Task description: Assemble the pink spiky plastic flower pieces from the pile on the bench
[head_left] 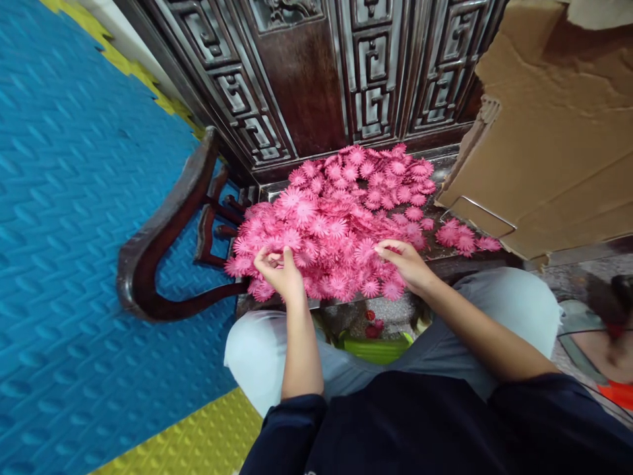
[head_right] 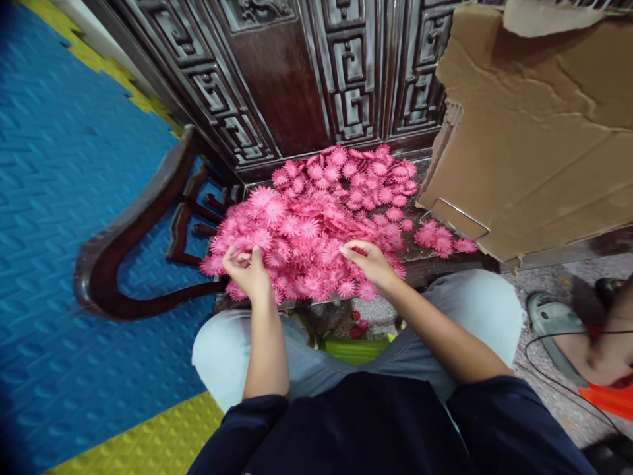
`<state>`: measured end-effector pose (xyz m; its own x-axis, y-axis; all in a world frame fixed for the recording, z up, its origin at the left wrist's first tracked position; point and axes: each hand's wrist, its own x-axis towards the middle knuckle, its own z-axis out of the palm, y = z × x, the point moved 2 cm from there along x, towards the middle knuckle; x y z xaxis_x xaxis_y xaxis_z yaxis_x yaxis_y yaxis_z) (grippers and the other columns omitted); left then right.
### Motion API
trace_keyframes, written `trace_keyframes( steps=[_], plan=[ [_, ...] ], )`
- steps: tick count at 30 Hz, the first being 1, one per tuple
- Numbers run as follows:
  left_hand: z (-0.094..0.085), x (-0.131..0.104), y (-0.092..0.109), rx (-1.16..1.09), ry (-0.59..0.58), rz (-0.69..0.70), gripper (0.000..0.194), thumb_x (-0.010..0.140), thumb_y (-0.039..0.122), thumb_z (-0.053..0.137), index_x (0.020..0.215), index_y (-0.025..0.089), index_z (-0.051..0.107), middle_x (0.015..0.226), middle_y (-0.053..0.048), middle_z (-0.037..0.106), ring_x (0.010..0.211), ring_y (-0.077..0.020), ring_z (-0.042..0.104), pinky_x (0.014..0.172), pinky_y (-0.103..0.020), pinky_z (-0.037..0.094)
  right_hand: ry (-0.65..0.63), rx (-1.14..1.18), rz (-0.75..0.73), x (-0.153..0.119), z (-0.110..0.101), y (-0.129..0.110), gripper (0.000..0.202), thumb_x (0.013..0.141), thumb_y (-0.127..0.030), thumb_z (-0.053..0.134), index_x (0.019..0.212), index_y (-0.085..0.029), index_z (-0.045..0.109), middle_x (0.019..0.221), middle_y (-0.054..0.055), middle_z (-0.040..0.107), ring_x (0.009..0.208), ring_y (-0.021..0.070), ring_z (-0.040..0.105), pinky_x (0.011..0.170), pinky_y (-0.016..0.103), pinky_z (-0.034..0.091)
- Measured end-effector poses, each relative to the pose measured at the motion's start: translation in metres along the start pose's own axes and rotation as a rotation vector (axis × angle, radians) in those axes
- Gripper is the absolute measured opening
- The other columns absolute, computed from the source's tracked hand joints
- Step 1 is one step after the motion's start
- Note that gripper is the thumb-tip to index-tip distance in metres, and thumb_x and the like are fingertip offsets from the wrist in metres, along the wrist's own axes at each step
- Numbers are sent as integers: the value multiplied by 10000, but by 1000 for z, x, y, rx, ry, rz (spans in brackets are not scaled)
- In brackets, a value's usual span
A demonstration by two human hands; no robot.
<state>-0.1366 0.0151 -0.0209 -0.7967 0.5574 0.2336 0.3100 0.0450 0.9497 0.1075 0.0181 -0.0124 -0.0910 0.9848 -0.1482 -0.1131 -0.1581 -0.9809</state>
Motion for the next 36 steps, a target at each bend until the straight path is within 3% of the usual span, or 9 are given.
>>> trace_keyframes(
  steps=[4, 8, 10, 17, 22, 25, 30, 32, 36],
  plan=[
    [0, -27, 27, 24, -42, 154, 251, 768, 229, 583, 1003, 187, 503, 768, 23, 437, 722, -104, 452, 718, -234, 391, -16, -16, 5, -1, 1, -1, 226, 617, -419, 712, 690, -206, 683, 724, -5, 661, 743, 152, 554, 814, 324, 410],
    [10, -67, 57, 38, -650, 395, 209, 724, 330, 669, 878, 204, 603, 784, 2, 539, 748, -131, 511, 749, -267, 407, -32, -3, -1, -2, 2, -5, 227, 609, -418, 719, 673, -204, 679, 719, -4, 657, 755, 156, 559, 817, 322, 409],
    [13, -82, 63, 98, -794, 465, 214, 693, 333, 704, 856, 214, 632, 834, -14, 589, 795, -152, 540, 779, -293, 407, -38, 1, -5, -3, 3, -8, 225, 614, -419, 716, 668, -205, 675, 723, -4, 654, 753, 155, 555, 808, 319, 411],
    [8, -79, 63, 129, -568, 381, 82, 794, 253, 576, 746, 198, 614, 714, 3, 563, 710, -135, 527, 732, -281, 395, -52, 7, 28, -5, 4, -8, 241, 618, -424, 703, 671, -195, 651, 657, -17, 594, 662, 128, 486, 696, 280, 387],
    [7, -23, 80, 295, -222, 428, 70, 789, 239, 575, 761, 184, 608, 731, -2, 537, 730, -146, 494, 795, -311, 363, -50, 44, 48, -5, 1, -8, 202, 658, -386, 667, 658, -190, 620, 616, -34, 523, 630, 113, 437, 651, 264, 340],
    [13, 22, 84, 424, -134, 480, 121, 776, 256, 609, 864, 182, 647, 901, -36, 567, 855, -177, 491, 880, -371, 312, -75, 66, 48, -7, 2, -11, 169, 668, -352, 663, 671, -188, 623, 629, -35, 529, 643, 112, 444, 664, 262, 338],
    [15, 39, 80, 341, -271, 417, 261, 664, 224, 724, 909, 162, 660, 933, -53, 552, 850, -163, 481, 848, -339, 370, -99, 109, 101, -10, 4, -11, 153, 653, -329, 686, 673, -184, 641, 646, -32, 556, 648, 107, 464, 663, 255, 353],
    [12, 12, 79, 231, -269, 455, 152, 708, 222, 684, 847, 170, 652, 866, -32, 557, 765, -139, 483, 764, -300, 394, -122, 187, 181, -10, 6, -9, 167, 657, -345, 686, 683, -185, 645, 643, -28, 566, 628, 104, 477, 644, 252, 372],
    [22, -71, 76, 104, -715, 599, 133, 733, 337, 678, 760, 209, 655, 744, 4, 583, 736, -139, 536, 736, -293, 386, -154, 450, 384, -11, 12, -5, 213, 679, -391, 671, 686, -184, 622, 612, -33, 554, 563, 90, 479, 583, 233, 404]
  ],
)
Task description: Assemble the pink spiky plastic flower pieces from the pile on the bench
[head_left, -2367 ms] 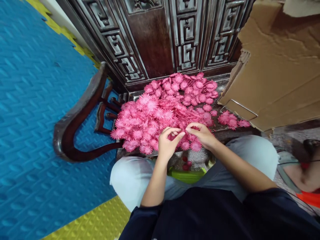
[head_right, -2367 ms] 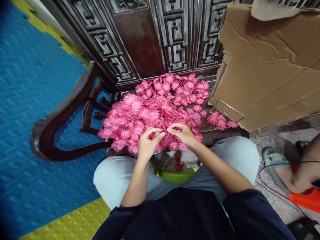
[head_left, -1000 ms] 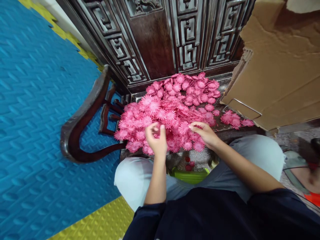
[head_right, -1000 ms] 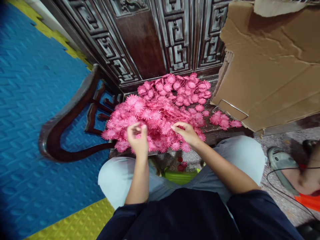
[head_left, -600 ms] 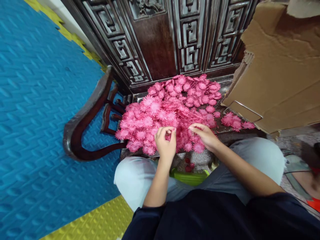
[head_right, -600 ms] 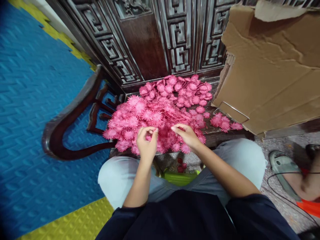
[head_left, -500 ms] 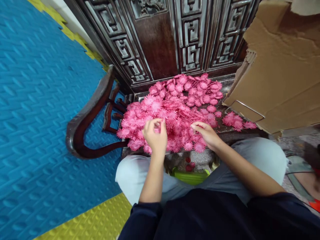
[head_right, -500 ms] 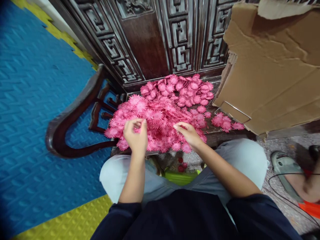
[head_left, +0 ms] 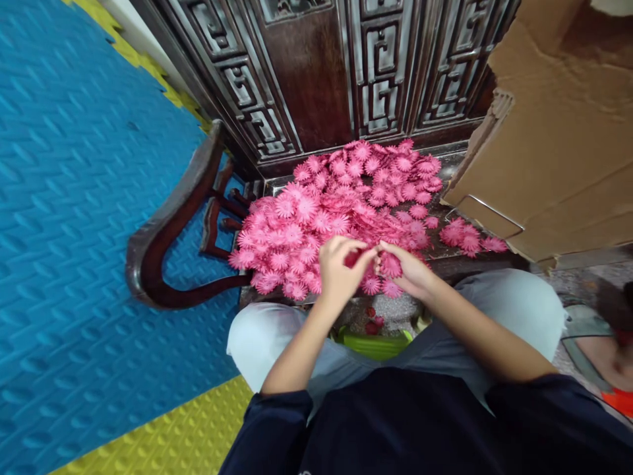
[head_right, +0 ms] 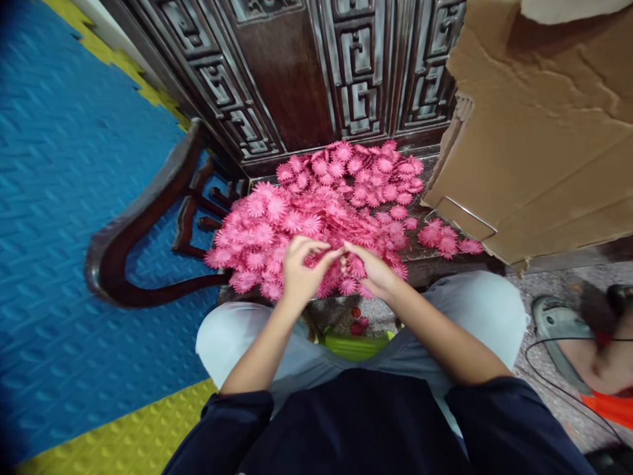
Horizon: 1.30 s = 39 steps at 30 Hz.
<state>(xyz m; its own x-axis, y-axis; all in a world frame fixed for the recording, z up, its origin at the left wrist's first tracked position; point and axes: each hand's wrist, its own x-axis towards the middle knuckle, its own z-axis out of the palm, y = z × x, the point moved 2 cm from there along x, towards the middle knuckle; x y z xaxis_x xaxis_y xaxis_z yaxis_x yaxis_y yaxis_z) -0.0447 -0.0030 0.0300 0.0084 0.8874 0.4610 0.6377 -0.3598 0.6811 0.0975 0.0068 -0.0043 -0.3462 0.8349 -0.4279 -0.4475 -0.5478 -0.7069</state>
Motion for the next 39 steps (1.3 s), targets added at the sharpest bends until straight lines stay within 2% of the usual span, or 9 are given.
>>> trace_keyframes(
  steps=[2, 6, 14, 21, 26, 29, 33, 36, 39],
  plan=[
    [23, -17, 14, 20, -150, 54, 163, 720, 383, 686, 779, 232, 673, 786, -3, 596, 791, -153, 555, 741, -298, 374, 23, 76, 9, 0, 2, 1, 226, 683, -395, 671, 648, -186, 592, 593, -43, 540, 552, 82, 481, 581, 219, 415],
    [38, -30, 20, 126, -176, 23, 182, 747, 406, 655, 817, 242, 692, 851, -22, 609, 845, -172, 554, 763, -315, 354, 46, 111, -24, 0, 4, 0, 264, 696, -440, 657, 643, -188, 595, 598, -39, 565, 610, 100, 535, 638, 224, 436],
    [40, -39, 18, 133, -142, 49, 116, 789, 309, 606, 756, 223, 675, 796, -12, 624, 804, -166, 539, 731, -300, 341, 17, 43, -24, 2, 3, 5, 271, 722, -451, 621, 685, -183, 645, 664, -29, 614, 666, 100, 554, 736, 224, 441],
    [37, -37, 17, 75, -82, -26, 70, 755, 176, 571, 741, 207, 632, 777, -2, 622, 782, -154, 553, 725, -288, 344, 44, -118, -179, 3, -1, 4, 262, 737, -458, 589, 785, -207, 642, 747, -3, 624, 787, 145, 581, 803, 283, 456],
    [21, -25, 6, 49, 81, -104, 68, 737, 151, 554, 712, 190, 603, 729, -2, 592, 736, -148, 541, 710, -284, 359, 180, -365, -532, -5, -9, -12, 243, 754, -372, 611, 958, -242, 590, 975, 21, 595, 944, 164, 552, 861, 320, 432],
    [12, -18, 0, 35, 168, -121, 53, 730, 158, 564, 725, 184, 610, 728, -8, 580, 725, -148, 531, 702, -283, 369, 207, -599, -721, -13, -6, -17, 179, 758, -310, 634, 914, -237, 586, 877, 10, 578, 829, 146, 539, 820, 313, 433],
    [7, -14, -2, -90, 163, -145, 51, 725, 151, 563, 701, 182, 595, 701, 1, 544, 705, -134, 504, 674, -260, 375, 24, -746, -674, -14, 5, -5, 166, 779, -313, 617, 913, -216, 607, 867, 28, 596, 797, 148, 551, 789, 318, 452],
    [9, -14, -2, -269, 105, -217, 78, 707, 127, 549, 653, 180, 568, 660, 19, 497, 641, -109, 459, 620, -232, 359, 13, -675, -617, -10, 6, 5, 221, 779, -321, 616, 977, -224, 596, 970, 38, 611, 872, 152, 571, 844, 330, 454],
    [14, -14, -5, -464, 32, -340, 70, 680, 130, 554, 629, 177, 561, 638, 32, 478, 605, -95, 429, 592, -221, 342, 15, -630, -591, -7, 4, 8, 208, 755, -312, 639, 941, -221, 617, 916, 26, 637, 848, 152, 584, 830, 325, 467]
  ],
)
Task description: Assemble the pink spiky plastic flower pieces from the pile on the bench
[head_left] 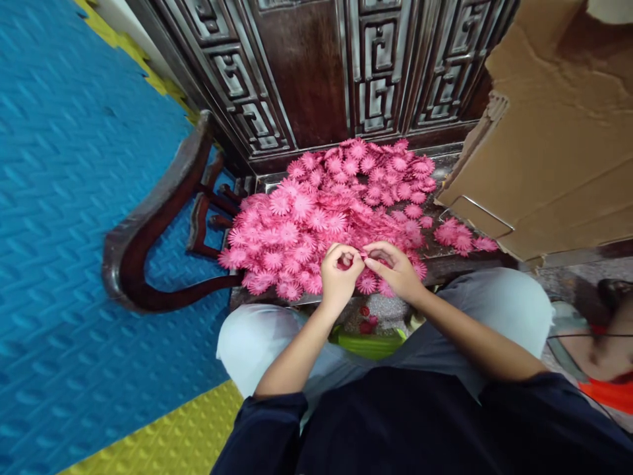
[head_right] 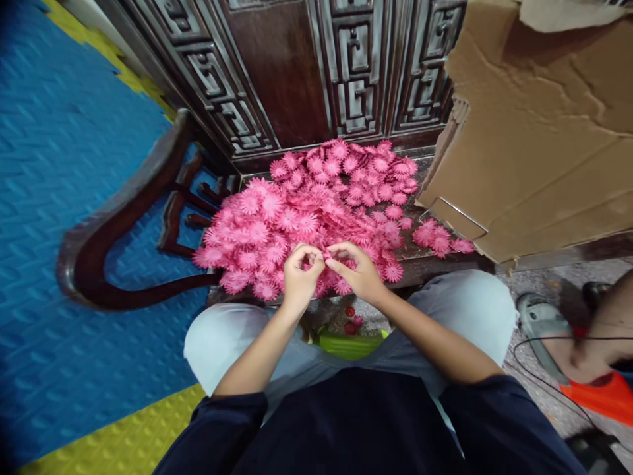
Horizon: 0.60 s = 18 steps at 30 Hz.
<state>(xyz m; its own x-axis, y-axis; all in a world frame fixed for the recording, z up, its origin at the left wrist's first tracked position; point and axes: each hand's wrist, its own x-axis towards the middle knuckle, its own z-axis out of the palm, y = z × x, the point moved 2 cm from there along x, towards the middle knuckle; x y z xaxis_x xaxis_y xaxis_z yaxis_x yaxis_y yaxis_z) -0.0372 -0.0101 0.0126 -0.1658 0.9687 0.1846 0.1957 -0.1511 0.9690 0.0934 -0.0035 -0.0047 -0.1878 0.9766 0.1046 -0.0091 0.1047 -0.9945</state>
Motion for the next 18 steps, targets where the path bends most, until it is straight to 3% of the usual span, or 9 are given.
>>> trace_keyframes(
  steps=[7, 18],
  plan=[
    [7, 3, -13, -422, -43, -385, 15, 594, 177, 579, 589, 176, 564, 581, 41, 516, 597, -92, 447, 614, -220, 341, 61, -76, -56, 1, -6, -5, 196, 719, -277, 684, 908, -229, 697, 900, 27, 687, 832, 158, 610, 812, 328, 480],
    [9, 3, -18, -558, -85, -619, 189, 519, 295, 715, 644, 174, 640, 615, 39, 585, 551, -67, 438, 553, -217, 325, 144, -61, -71, 0, -8, -6, 218, 701, -301, 715, 918, -284, 728, 939, 35, 704, 904, 187, 628, 870, 388, 488]
  ],
)
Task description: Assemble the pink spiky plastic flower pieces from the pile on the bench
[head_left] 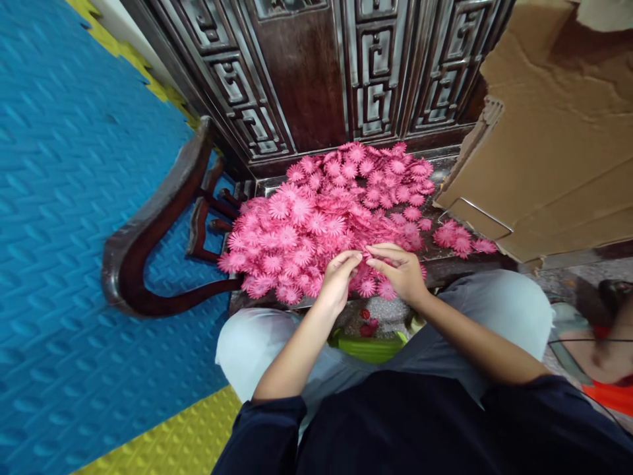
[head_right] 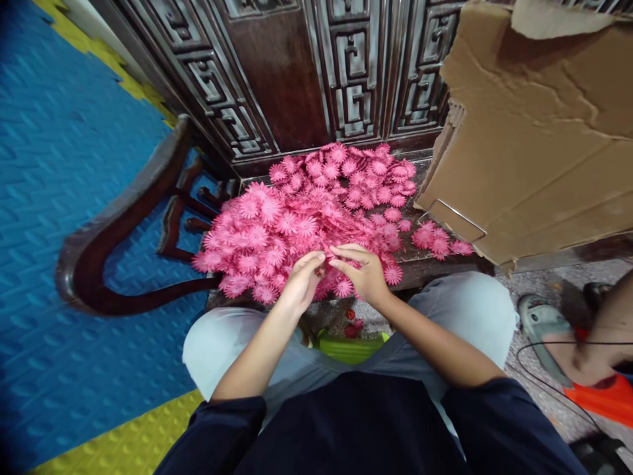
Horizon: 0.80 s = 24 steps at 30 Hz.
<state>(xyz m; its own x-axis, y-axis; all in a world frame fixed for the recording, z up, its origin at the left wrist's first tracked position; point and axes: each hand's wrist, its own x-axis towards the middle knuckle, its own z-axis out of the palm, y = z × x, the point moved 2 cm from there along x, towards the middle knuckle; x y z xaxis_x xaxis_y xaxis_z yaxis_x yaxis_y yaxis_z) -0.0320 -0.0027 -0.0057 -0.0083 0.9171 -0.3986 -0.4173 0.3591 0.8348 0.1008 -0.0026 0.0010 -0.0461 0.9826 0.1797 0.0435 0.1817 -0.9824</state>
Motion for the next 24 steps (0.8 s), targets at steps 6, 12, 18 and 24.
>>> trace_keyframes(
  steps=[6, 12, 18, 24],
  plan=[
    [1, -2, 4, 39, -15, 59, 189, 482, 278, 736, 614, 180, 644, 622, 23, 616, 634, -101, 527, 644, -240, 389, -4, -82, -64, 2, -2, -6, 213, 709, -287, 711, 920, -301, 728, 971, 36, 676, 949, 193, 603, 922, 400, 451],
    [1, -1, 4, 61, -23, 91, 160, 495, 270, 708, 553, 179, 591, 571, 37, 570, 603, -91, 495, 647, -232, 387, -46, -106, -40, 2, -2, -7, 209, 722, -293, 695, 928, -266, 723, 942, 40, 667, 919, 184, 606, 888, 378, 461],
    [-1, -1, 5, 95, -23, 146, 213, 571, 297, 676, 518, 173, 512, 524, 51, 460, 546, -74, 389, 576, -211, 332, -22, 55, 88, 2, 2, -1, 392, 619, -354, 768, 958, -216, 627, 835, 26, 665, 758, 155, 617, 775, 352, 506],
    [-3, 1, 4, 106, -81, 183, 272, 593, 407, 725, 598, 178, 578, 598, 40, 502, 622, -87, 439, 657, -216, 368, -3, 130, 144, 1, 5, 3, 366, 587, -375, 776, 876, -220, 614, 812, 19, 667, 752, 154, 621, 786, 351, 506]
  ],
)
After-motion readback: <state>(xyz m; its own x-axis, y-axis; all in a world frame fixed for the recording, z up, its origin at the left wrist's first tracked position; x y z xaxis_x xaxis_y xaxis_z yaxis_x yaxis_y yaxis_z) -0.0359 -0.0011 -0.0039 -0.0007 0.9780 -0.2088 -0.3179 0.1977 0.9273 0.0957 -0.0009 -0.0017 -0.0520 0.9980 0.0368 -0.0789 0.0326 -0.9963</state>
